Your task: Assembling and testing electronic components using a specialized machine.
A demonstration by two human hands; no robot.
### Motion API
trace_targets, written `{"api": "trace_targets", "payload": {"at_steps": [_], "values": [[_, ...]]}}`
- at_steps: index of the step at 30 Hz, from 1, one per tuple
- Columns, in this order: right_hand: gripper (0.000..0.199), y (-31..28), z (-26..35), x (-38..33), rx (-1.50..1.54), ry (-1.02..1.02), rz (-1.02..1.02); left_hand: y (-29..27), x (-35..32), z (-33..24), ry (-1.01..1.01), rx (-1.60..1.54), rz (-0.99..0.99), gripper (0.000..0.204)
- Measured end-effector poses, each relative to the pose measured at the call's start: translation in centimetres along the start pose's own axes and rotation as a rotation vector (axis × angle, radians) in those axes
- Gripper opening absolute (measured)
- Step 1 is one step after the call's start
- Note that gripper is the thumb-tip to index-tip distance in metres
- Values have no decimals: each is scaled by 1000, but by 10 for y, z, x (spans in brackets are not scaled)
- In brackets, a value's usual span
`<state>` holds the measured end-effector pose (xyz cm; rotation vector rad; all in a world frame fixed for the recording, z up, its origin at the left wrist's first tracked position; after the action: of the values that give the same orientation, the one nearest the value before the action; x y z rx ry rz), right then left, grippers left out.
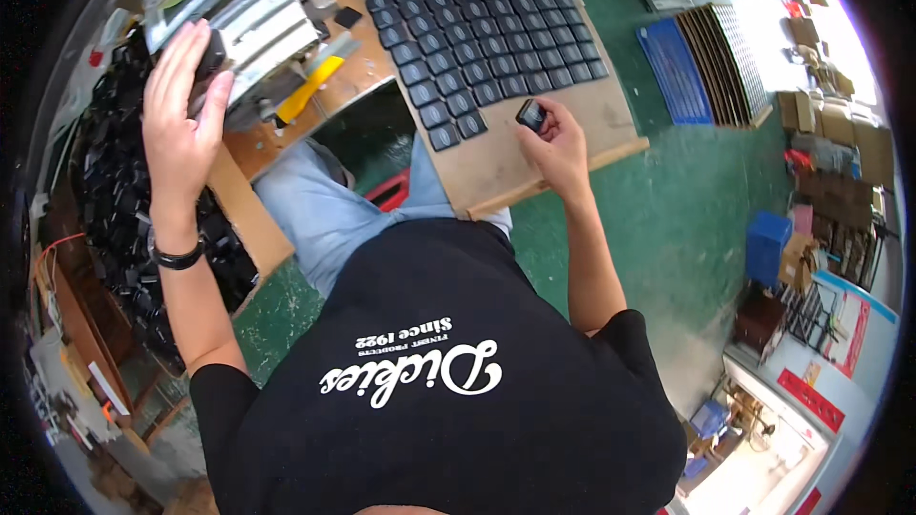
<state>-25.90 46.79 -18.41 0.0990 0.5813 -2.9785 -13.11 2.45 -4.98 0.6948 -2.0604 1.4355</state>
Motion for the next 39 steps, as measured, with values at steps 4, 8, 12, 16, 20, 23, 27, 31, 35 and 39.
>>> {"api": "trace_targets", "payload": {"at_steps": [4,8,12,16,20,23,27,31,35,39], "values": [[47,-2,-16,-6,-302,-15,-25,1,-3,-12,173,183,69,47],[47,17,-19,-13,-426,-155,43,-16,-24,-19,146,93,47,47],[47,14,-25,-10,-671,-150,-102,-67,-73,-9,-79,-107,-148,44],[46,9,-23,-1,-614,-205,101,-124,-128,19,-635,-245,-481,38],[36,16,-22,2,-554,-223,82,-152,-158,26,-710,63,-361,33],[34,18,-19,3,-580,-220,82,-141,-165,24,-662,182,-87,36],[32,7,-13,10,-617,-217,104,-115,-165,22,-543,367,9,40],[32,-2,2,18,-615,-237,57,-99,-161,22,-570,623,140,46],[30,19,37,23,-531,-279,130,-104,-160,25,-665,498,46,47],[30,69,102,28,-283,-356,185,-120,-161,28,-683,287,-177,43]]}}
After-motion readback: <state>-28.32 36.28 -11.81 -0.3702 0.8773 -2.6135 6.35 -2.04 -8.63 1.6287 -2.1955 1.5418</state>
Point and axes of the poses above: each hand's wrist, its own x-axis towards the middle knuckle, its own y-axis out of the palm, z = x × y, the point moved 2 cm from there along x, towards the middle knuckle, and after that the axes turned 7 degrees about -z, right-handed, at the moved point
